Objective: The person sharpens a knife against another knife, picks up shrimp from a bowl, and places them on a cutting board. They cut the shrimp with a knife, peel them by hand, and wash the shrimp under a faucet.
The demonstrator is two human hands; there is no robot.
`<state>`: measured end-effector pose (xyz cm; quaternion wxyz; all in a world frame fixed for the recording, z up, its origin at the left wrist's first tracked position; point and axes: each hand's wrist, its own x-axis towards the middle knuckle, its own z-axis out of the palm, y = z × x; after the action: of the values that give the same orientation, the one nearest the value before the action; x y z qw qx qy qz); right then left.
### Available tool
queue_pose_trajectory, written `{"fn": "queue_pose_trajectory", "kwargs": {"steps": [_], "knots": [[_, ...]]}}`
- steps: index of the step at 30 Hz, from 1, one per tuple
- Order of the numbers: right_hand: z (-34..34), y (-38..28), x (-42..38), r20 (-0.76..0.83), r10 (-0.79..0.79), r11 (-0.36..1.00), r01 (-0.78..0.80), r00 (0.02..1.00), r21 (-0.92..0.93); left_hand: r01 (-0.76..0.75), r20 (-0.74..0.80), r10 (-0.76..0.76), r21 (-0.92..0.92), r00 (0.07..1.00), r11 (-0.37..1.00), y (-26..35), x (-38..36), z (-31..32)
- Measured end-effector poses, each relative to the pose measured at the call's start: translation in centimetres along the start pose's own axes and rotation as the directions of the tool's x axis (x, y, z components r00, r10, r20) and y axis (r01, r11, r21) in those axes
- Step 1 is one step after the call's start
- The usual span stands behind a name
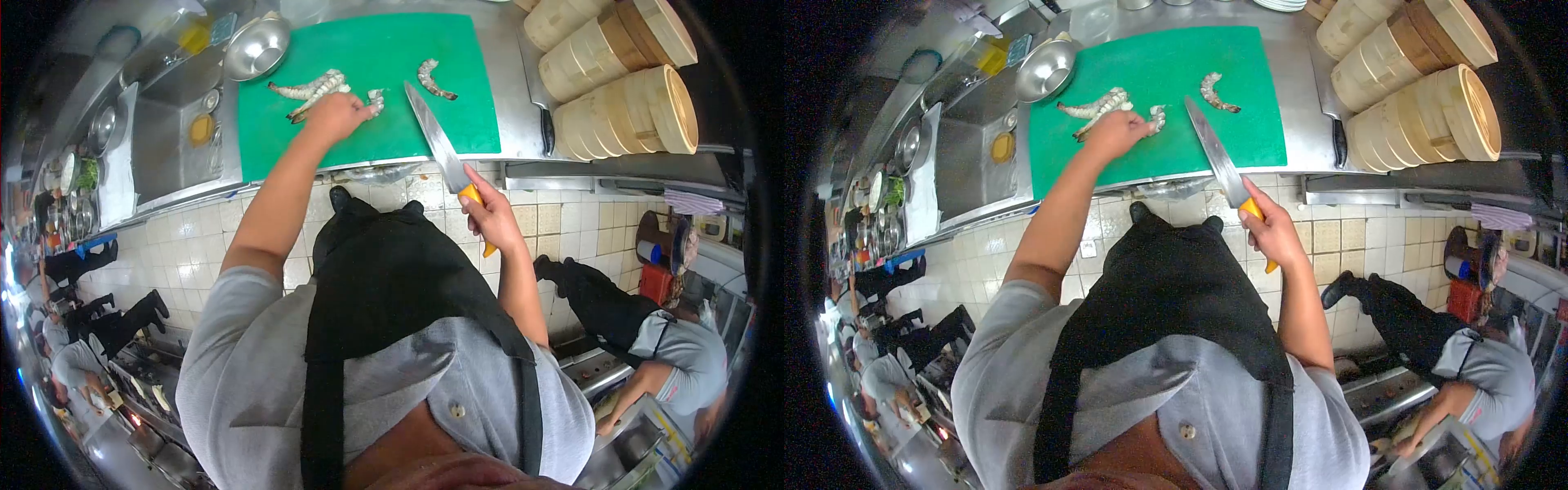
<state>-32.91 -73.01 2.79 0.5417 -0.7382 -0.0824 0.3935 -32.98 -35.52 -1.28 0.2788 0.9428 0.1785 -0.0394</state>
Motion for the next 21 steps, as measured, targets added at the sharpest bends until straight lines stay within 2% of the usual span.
{"fn": "queue_pose_trajectory", "kwargs": {"steps": [7,18,21], "knots": [[0.3,1.7,1.2,0.085,0.058,0.992,-0.067,0.995,0.111,0.01,0.034,-0.009,-0.041,0.999,0.999,0.8,4.2,1.9],[0.9,2.9,2.5,0.122,0.057,0.994,-0.068,0.991,0.082,0.031,0.081,-0.027,-0.047,0.996,0.998,0.3,5.0,1.8],[0.6,2.6,2.3,0.135,0.073,0.992,-0.086,0.988,0.093,-0.001,0.053,0.005,-0.068,0.999,0.998,0.1,4.9,2.0]]}}
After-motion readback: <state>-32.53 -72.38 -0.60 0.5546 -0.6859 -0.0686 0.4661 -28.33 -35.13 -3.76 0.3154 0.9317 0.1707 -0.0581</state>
